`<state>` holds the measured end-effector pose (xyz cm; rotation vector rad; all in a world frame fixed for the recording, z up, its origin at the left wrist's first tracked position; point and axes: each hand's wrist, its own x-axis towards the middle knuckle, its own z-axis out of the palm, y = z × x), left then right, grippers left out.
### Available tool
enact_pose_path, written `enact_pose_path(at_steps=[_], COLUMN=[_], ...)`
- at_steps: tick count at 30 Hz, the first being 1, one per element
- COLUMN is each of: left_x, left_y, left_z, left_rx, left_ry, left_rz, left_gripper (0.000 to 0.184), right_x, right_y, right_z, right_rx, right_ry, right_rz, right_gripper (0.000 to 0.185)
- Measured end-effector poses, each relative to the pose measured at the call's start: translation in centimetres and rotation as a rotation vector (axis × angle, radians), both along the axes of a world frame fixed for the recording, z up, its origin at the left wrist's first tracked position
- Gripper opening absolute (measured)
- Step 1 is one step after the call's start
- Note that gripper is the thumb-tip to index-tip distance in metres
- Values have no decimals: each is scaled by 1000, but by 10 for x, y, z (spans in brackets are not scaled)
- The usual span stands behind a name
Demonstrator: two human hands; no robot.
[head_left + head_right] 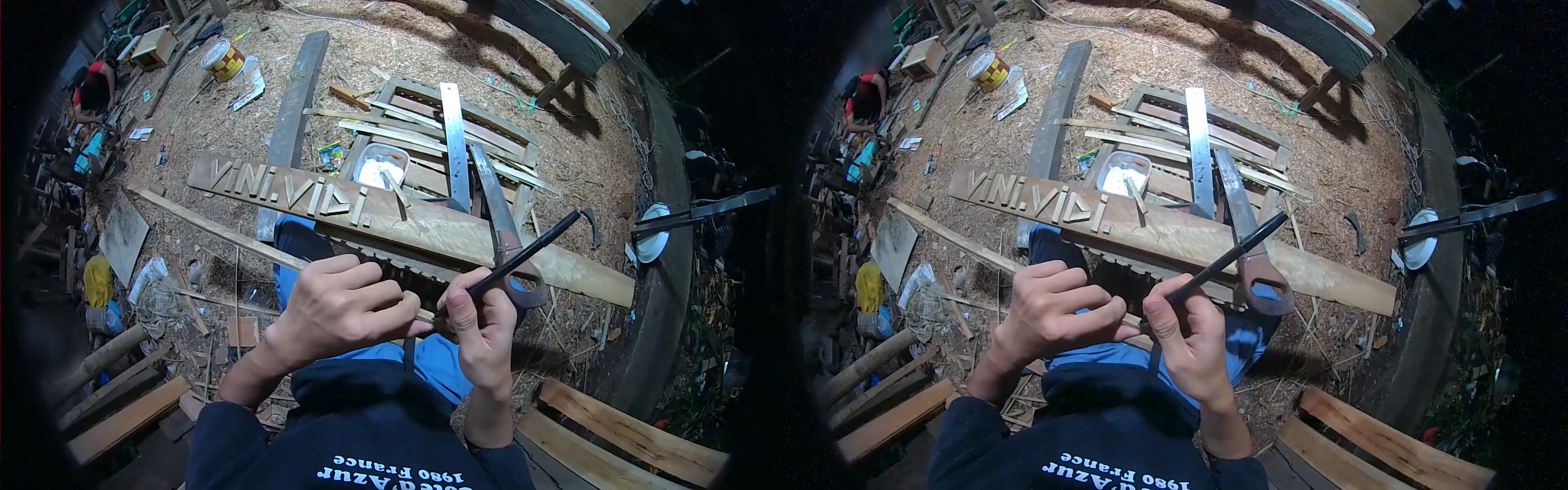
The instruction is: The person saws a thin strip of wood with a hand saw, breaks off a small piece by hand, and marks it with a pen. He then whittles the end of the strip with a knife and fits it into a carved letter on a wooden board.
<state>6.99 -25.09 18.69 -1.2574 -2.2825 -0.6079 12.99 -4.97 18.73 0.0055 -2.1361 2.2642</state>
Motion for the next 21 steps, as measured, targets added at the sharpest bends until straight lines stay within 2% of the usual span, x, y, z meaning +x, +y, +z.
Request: enact_pose_path(at_steps=[21], left_x=[2], left_y=[-6], left_z=[-4], left_rx=[164], left_ry=[114], left_rz=[-34], left_gripper=[32], right_x=[4], right_y=[0], right_z=[1], right_rx=[102], right_ry=[256], right_rz=[53], right_gripper=[11])
